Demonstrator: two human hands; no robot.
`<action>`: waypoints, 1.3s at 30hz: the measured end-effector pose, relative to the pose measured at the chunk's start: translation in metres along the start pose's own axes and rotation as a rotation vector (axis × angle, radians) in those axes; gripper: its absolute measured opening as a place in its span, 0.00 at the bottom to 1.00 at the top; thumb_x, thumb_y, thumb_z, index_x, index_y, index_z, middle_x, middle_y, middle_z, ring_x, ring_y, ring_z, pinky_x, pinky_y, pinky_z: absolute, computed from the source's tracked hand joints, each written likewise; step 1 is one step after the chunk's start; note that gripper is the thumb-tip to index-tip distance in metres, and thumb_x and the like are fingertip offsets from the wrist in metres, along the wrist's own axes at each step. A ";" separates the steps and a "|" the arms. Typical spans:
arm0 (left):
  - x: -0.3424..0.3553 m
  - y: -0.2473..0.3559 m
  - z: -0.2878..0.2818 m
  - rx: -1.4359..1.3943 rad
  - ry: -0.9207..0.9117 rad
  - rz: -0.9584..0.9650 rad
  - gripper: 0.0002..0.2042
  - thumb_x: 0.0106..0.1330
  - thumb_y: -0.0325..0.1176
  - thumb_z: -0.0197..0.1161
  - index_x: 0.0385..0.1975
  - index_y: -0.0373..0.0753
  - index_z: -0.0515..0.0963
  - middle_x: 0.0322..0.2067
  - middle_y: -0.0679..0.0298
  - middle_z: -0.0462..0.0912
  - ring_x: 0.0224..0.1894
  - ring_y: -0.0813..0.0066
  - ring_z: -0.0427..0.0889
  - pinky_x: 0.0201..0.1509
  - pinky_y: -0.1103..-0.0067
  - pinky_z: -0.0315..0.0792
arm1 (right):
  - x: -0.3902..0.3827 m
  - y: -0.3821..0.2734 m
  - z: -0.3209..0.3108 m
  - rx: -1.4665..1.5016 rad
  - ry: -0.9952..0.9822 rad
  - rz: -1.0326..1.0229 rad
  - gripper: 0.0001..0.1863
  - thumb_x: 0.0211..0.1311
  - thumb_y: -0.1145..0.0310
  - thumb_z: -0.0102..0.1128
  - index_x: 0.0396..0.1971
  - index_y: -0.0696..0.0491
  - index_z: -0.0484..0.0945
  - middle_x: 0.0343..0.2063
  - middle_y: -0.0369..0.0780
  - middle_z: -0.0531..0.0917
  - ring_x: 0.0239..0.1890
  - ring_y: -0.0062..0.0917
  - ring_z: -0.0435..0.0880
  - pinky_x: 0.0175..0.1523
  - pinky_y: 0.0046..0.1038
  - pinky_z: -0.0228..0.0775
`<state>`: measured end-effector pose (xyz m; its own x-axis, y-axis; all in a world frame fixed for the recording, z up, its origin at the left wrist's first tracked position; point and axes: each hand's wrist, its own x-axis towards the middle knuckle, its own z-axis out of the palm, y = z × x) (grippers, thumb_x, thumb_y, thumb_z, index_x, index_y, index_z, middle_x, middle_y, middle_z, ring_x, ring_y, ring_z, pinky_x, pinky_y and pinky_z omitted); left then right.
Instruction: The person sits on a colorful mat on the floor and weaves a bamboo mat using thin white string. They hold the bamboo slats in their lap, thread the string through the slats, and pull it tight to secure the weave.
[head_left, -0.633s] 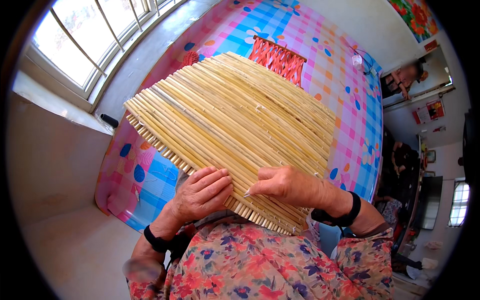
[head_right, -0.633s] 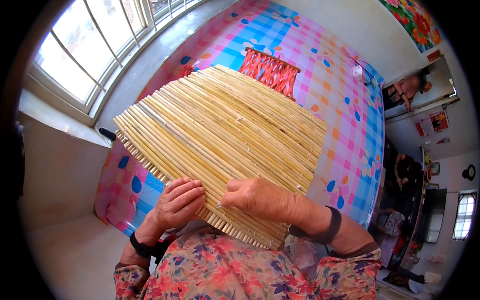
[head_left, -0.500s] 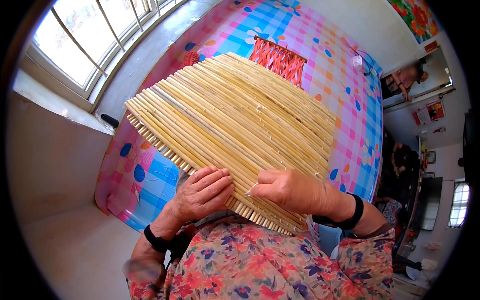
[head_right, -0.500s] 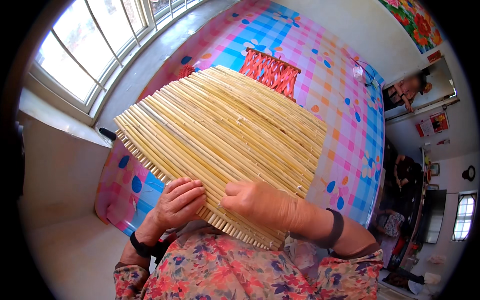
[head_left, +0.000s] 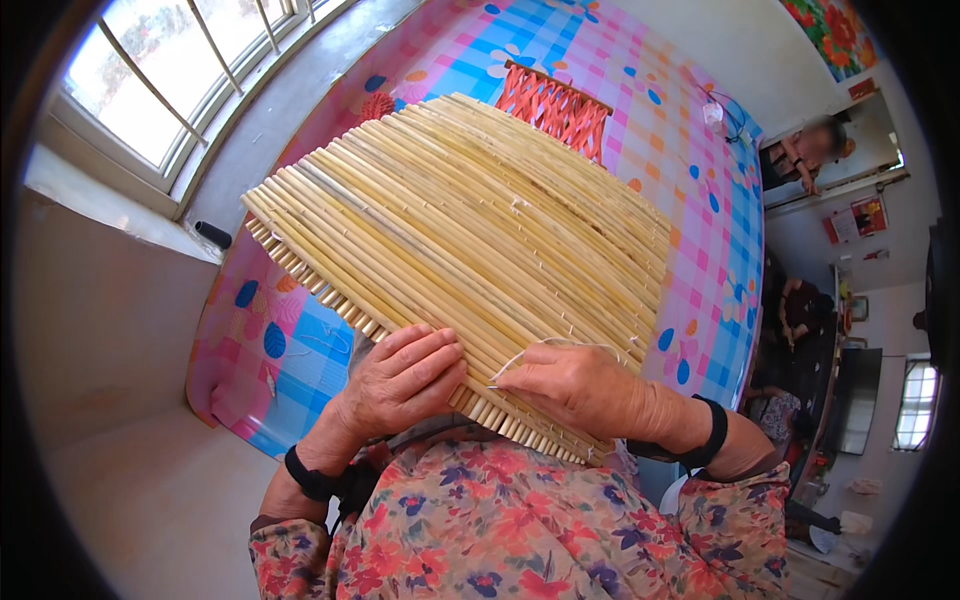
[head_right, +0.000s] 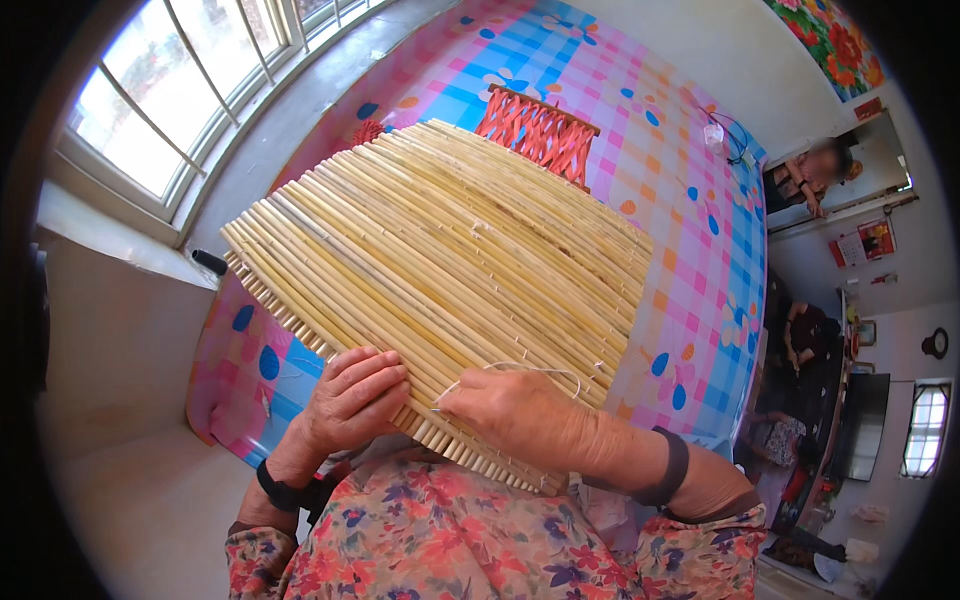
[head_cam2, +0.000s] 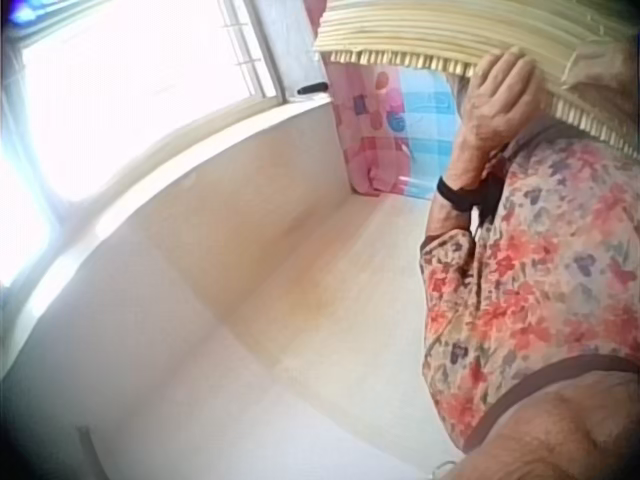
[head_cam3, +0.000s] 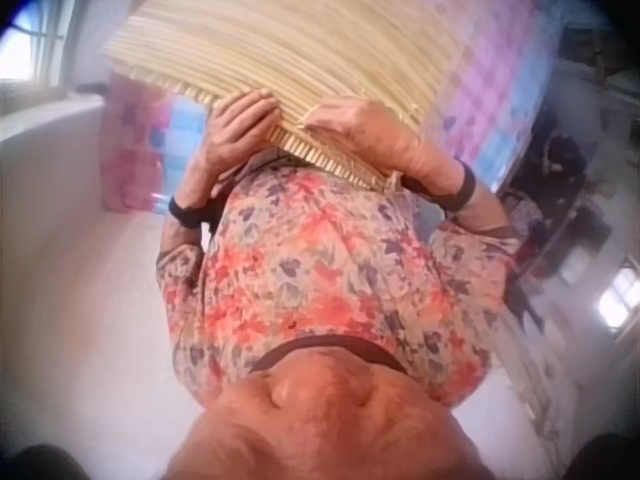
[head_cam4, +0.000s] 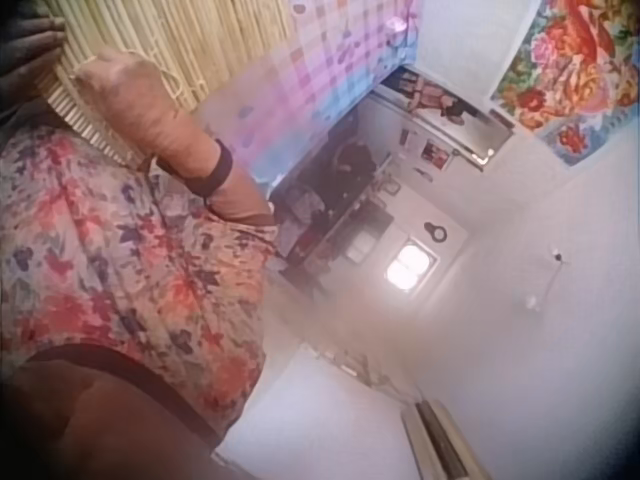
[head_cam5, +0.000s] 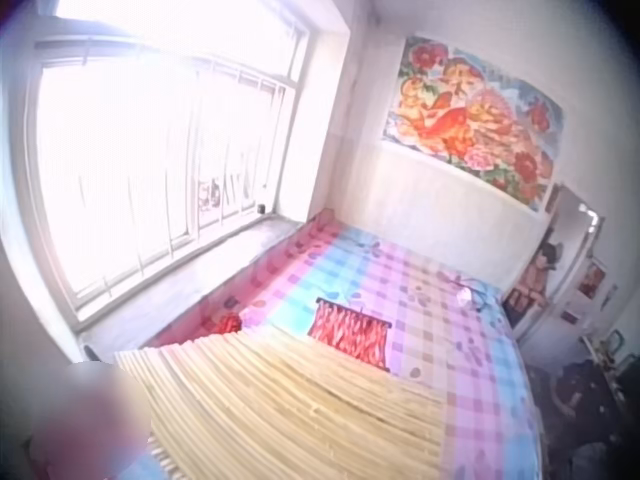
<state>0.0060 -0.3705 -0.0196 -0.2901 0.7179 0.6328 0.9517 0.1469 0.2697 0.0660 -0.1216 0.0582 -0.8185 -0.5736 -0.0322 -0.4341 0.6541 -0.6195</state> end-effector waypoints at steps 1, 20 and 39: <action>0.001 0.000 0.000 0.000 0.000 0.001 0.14 0.58 0.35 0.66 0.42 0.37 0.81 0.49 0.58 0.80 0.54 0.62 0.79 0.59 0.66 0.73 | 0.000 0.000 -0.001 0.006 0.002 0.001 0.07 0.60 0.70 0.59 0.38 0.51 0.78 0.28 0.39 0.76 0.34 0.34 0.82 0.36 0.32 0.77; 0.002 -0.001 0.000 -0.011 0.000 0.002 0.14 0.58 0.36 0.65 0.41 0.35 0.81 0.48 0.58 0.80 0.53 0.62 0.79 0.59 0.65 0.73 | 0.001 0.003 -0.005 0.055 -0.060 0.009 0.14 0.55 0.72 0.62 0.43 0.51 0.80 0.31 0.40 0.79 0.35 0.36 0.82 0.37 0.32 0.76; 0.005 -0.001 0.003 0.011 0.065 0.066 0.14 0.56 0.34 0.65 0.40 0.36 0.80 0.46 0.57 0.79 0.52 0.61 0.79 0.57 0.65 0.72 | 0.031 -0.031 -0.019 -0.220 -0.246 -0.044 0.02 0.53 0.75 0.54 0.28 0.56 0.73 0.27 0.44 0.75 0.32 0.39 0.81 0.35 0.34 0.75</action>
<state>0.0036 -0.3656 -0.0189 -0.2321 0.6803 0.6952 0.9700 0.1083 0.2178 0.0470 -0.1507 0.0910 -0.6933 -0.6879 -0.2147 -0.5594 0.7016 -0.4414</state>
